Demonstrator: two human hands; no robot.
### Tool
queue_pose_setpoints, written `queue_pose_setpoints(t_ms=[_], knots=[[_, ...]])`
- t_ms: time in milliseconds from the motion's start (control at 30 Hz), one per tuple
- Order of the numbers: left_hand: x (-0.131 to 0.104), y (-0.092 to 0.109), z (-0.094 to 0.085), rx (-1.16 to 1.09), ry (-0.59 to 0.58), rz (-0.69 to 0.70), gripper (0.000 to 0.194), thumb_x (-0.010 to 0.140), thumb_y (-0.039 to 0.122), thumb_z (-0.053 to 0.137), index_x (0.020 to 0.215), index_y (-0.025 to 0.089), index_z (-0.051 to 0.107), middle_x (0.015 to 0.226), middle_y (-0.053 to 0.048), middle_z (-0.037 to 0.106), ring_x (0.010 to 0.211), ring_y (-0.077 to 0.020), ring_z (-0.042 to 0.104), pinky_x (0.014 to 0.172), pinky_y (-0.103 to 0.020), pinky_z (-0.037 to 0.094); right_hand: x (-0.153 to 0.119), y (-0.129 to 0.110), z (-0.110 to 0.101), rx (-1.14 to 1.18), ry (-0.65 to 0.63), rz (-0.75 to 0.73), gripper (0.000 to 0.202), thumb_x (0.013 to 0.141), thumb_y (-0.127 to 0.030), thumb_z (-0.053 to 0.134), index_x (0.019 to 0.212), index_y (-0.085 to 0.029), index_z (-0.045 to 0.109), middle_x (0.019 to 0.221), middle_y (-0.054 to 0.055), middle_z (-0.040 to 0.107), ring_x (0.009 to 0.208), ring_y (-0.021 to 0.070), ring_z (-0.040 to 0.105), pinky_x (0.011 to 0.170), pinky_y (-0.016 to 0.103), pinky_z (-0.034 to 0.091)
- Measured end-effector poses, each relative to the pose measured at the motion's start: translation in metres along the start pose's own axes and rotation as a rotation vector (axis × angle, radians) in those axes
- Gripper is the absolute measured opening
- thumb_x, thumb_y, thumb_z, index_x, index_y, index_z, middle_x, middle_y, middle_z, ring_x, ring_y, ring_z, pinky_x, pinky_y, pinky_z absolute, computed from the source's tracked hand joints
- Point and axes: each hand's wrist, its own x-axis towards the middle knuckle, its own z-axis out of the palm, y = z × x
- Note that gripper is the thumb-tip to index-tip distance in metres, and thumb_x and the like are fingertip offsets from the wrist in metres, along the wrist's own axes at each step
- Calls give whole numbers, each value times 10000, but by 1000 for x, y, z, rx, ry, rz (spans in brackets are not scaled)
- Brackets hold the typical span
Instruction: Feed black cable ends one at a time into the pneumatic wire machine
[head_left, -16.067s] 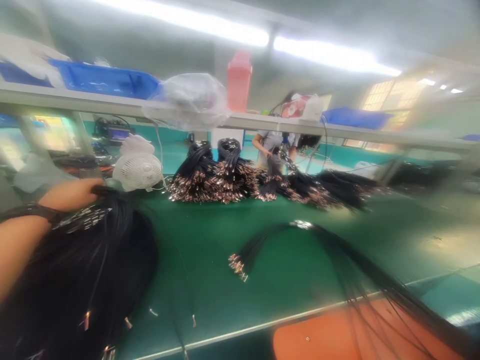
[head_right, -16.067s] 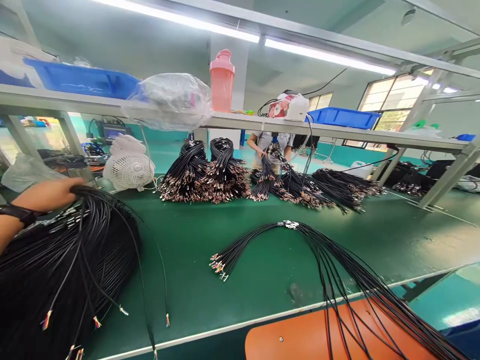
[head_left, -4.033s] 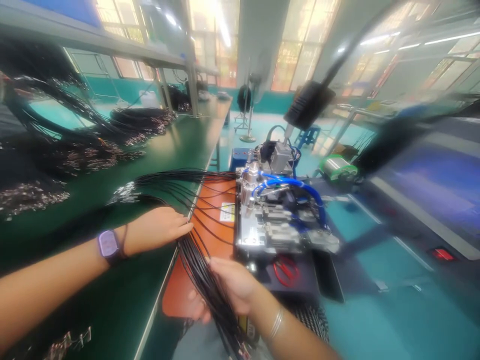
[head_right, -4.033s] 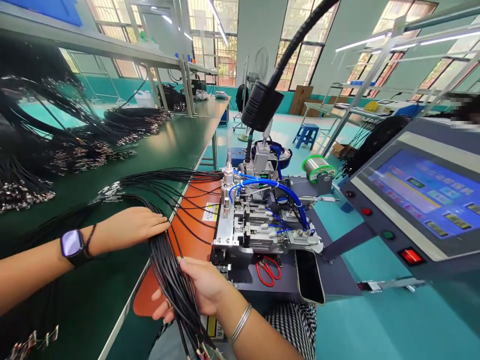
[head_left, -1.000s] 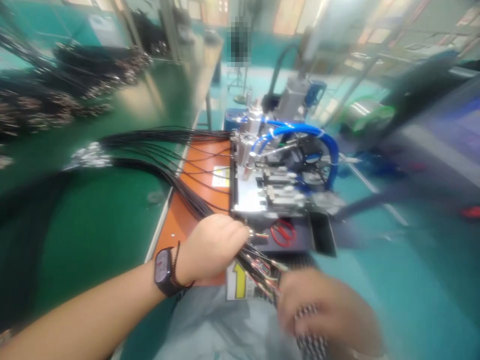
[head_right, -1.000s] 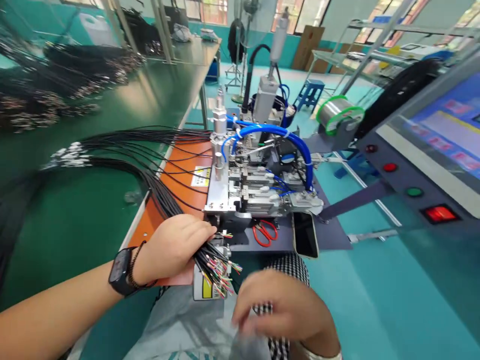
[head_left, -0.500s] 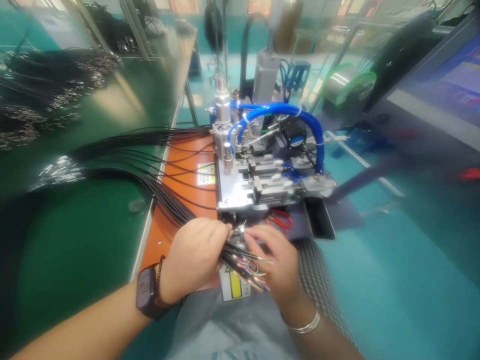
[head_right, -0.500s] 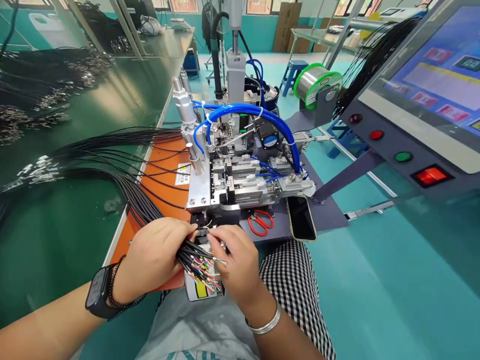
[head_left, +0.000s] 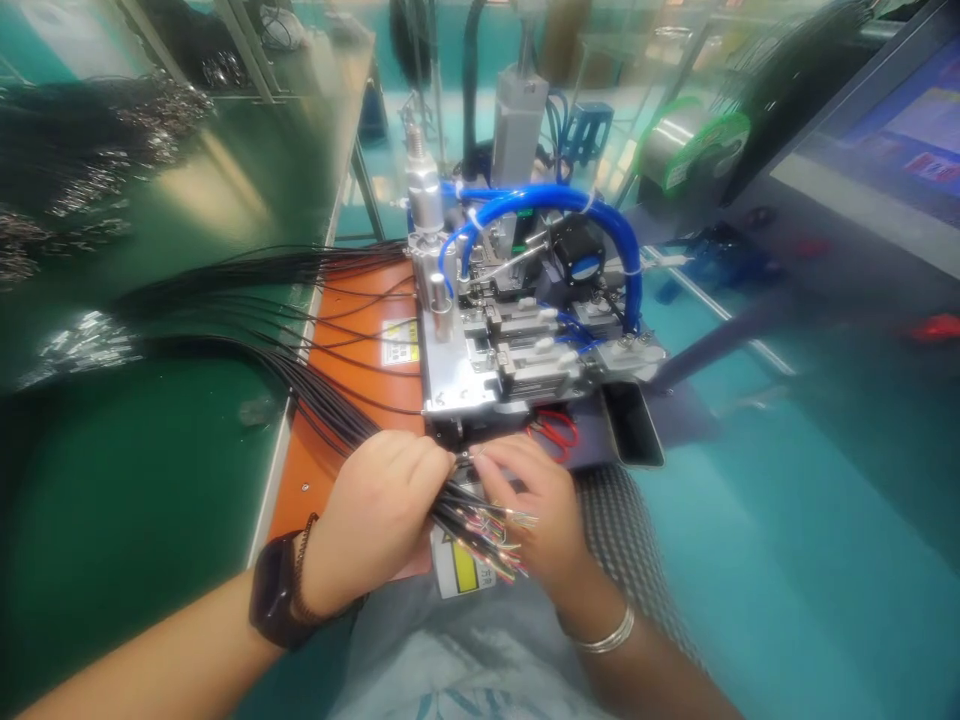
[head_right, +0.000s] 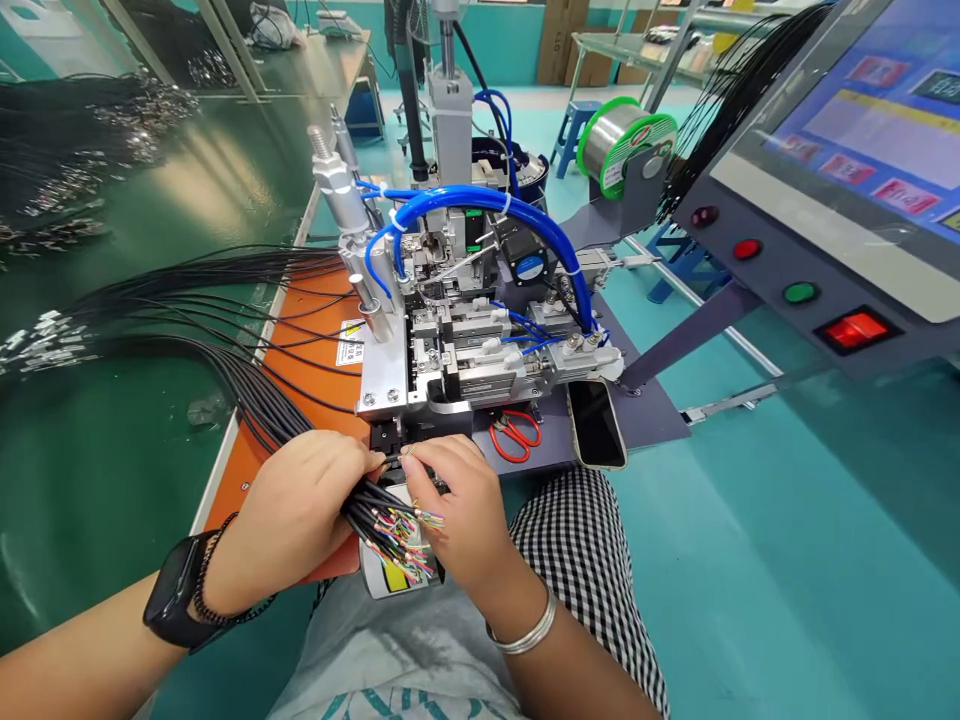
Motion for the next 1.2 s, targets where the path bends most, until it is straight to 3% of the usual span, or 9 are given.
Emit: queue_pose_setpoints(t_ms=[167,333,433,567,733,900,1033,1200], knots=[[3,-6,-3,11,-14,68,176,876,132,419,783,167,566,747,-49,569,700,-195,466,631,-334,377,13,1,-11,-105,-199,-175,145,864,-190,540,829,-212,678,832,24,694,807,173,591,784,335,460],[2,-7,-2,14,7,0,73,836,153,498,818,150,568,734,-44,580,702,-202,501,627,-343,398,14,4,-8,108,-14,75,80,827,-202,596,800,-201,671,796,20,677,779,157,608,734,298,490],[1,-6,0,22,6,-16,66,827,176,521,817,146,579,720,-43,584,693,-205,512,626,-350,411,12,5,-1,195,-27,162,78,786,-242,652,851,-210,682,838,28,679,799,169,624,742,307,506],[-1,-4,0,6,13,-28,99,843,175,509,855,140,601,744,-47,612,723,-204,539,660,-354,432,11,7,6,256,-6,212,50,796,-232,626,782,-196,658,775,24,657,740,160,617,698,292,508],[-3,-5,-4,-15,-99,-23,359,826,120,466,1176,135,545,1065,-81,625,881,-227,556,744,-381,451,11,13,8,211,29,268,111,811,-277,614,742,-191,624,726,15,640,695,150,600,664,272,488],[1,-9,-2,-6,-110,1,353,860,96,421,1173,172,565,999,-72,621,876,-218,549,739,-380,452,7,19,2,186,-97,400,173,823,-319,596,713,-187,576,653,-26,582,612,119,541,566,228,428],[6,-10,-1,-17,-174,20,340,897,140,405,1177,237,572,917,-58,603,817,-205,534,699,-373,439,5,22,-4,244,-209,489,173,842,-338,558,766,-184,572,692,-23,573,645,122,534,584,234,420],[10,-10,1,2,-229,18,333,911,180,402,1193,258,561,902,-52,587,807,-212,514,679,-380,422,6,24,-5,259,-228,524,111,836,-262,539,773,-178,576,727,-15,588,682,124,547,618,240,420]])
